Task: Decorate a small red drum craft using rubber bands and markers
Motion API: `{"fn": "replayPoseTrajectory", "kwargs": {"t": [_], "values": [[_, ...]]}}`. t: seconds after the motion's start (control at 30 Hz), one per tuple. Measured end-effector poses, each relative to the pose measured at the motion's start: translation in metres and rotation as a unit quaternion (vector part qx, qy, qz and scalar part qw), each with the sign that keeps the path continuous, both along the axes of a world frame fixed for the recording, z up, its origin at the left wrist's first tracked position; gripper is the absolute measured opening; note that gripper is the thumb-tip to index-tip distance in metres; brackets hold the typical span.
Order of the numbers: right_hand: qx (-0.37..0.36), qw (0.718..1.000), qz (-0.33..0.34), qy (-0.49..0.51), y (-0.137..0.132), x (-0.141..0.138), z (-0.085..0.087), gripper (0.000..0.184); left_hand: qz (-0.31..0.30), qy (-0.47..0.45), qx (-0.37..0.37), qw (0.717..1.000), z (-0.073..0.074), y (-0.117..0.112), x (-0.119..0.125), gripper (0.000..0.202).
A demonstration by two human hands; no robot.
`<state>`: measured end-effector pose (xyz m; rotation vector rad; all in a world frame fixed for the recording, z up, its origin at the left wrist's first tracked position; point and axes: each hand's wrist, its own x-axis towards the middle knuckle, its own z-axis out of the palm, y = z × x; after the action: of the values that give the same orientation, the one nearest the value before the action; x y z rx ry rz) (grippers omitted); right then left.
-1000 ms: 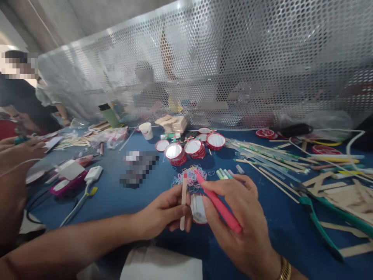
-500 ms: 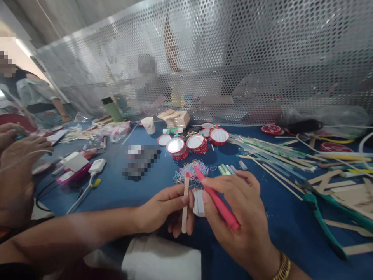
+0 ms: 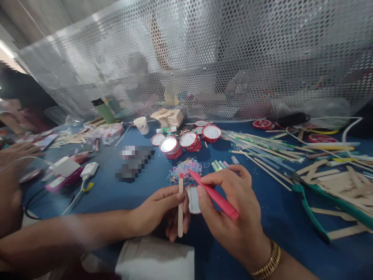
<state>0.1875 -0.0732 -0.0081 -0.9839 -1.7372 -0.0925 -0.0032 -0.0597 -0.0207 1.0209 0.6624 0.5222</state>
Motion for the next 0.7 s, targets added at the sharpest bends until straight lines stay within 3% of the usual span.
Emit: {"fn": "replayPoseTrajectory", "kwargs": {"t": [0.33, 0.7], "values": [[-0.027, 0.999, 0.025, 0.025, -0.0005, -0.0026, -0.0038, 0.005, -0.013, -0.020, 0.025, 0.999, -0.0037, 0.0006, -0.0067, 0.033], [-0.038, 0.997, 0.046, 0.050, 0.0004, -0.0062, -0.0066, 0.009, -0.036, 0.018, 0.038, 0.999, -0.0011, 0.0013, -0.0069, 0.036]]}}
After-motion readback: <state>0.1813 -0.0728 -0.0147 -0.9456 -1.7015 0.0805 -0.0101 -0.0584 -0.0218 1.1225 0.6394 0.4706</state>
